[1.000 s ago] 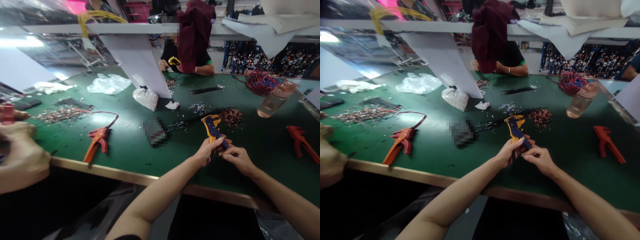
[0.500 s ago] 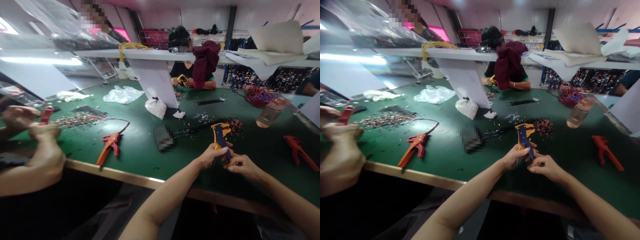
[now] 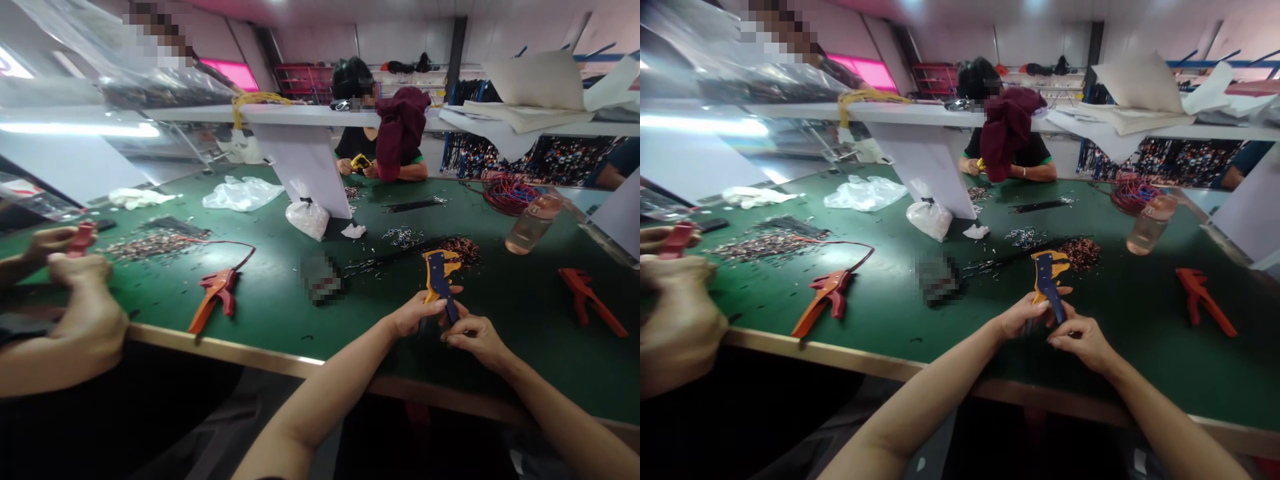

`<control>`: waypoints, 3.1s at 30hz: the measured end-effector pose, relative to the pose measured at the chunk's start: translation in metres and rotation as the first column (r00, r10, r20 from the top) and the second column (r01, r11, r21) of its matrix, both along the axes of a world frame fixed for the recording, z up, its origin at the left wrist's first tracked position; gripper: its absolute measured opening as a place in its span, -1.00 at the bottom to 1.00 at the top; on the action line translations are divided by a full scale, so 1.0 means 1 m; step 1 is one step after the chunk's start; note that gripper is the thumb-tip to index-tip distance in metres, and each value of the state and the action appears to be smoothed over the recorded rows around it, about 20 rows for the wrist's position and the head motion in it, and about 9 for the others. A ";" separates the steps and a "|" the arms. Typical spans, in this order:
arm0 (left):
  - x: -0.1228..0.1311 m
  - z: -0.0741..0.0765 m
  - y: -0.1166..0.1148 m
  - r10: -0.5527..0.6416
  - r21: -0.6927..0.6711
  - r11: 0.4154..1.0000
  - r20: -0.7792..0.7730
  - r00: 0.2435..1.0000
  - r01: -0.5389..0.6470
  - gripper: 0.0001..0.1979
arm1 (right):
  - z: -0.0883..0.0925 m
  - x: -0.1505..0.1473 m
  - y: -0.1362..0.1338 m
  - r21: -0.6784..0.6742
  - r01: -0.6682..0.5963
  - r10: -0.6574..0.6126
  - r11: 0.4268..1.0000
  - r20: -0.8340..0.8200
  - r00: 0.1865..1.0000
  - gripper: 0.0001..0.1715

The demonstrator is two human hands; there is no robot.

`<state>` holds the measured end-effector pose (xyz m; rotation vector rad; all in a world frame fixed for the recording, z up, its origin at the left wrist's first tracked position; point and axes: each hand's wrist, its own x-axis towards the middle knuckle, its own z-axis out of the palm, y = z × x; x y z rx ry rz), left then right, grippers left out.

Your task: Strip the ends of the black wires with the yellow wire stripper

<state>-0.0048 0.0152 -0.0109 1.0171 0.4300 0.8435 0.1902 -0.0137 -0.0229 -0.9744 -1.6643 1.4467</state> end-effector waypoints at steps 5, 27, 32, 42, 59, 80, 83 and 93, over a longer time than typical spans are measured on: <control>0.002 0.008 -0.007 0.033 -0.050 0.998 0.050 0.998 -0.030 -0.16 | 0.004 -0.002 -0.003 -0.049 0.042 -0.045 0.998 -0.066 0.997 -0.66; -0.009 -0.005 -0.001 0.160 -0.277 0.949 0.016 0.987 -0.149 -0.34 | 0.029 0.028 0.013 -0.008 0.406 -0.406 0.914 0.028 0.914 -0.53; -0.010 -0.017 0.000 0.086 -0.277 0.957 -0.026 0.996 -0.089 -0.32 | 0.034 0.030 0.012 0.005 0.514 -0.513 0.858 -0.056 0.856 -0.66; -0.009 -0.004 -0.008 -0.135 -0.220 0.969 -0.075 0.988 0.116 -0.33 | 0.028 0.027 0.016 -0.035 0.574 -0.575 0.818 -0.093 0.813 -0.62; -0.001 0.005 -0.014 -0.130 -0.251 0.963 -0.125 0.984 0.096 -0.41 | 0.022 0.024 0.018 -0.114 0.550 -0.557 0.828 -0.042 0.830 -0.51; 0.006 -0.003 -0.016 0.035 -0.312 0.948 -0.094 0.995 -0.063 -0.50 | 0.023 0.019 0.018 -0.120 0.664 -0.673 0.738 -0.074 0.735 -0.54; 0.003 -0.003 -0.010 0.118 -0.319 0.942 0.030 0.993 -0.103 -0.55 | 0.024 0.020 0.018 -0.110 0.691 -0.699 0.714 -0.072 0.711 -0.58; 0.000 -0.005 -0.008 0.153 -0.203 0.968 0.018 0.988 -0.147 -0.48 | 0.022 0.014 0.013 -0.026 0.595 -0.594 0.803 0.029 0.804 -0.58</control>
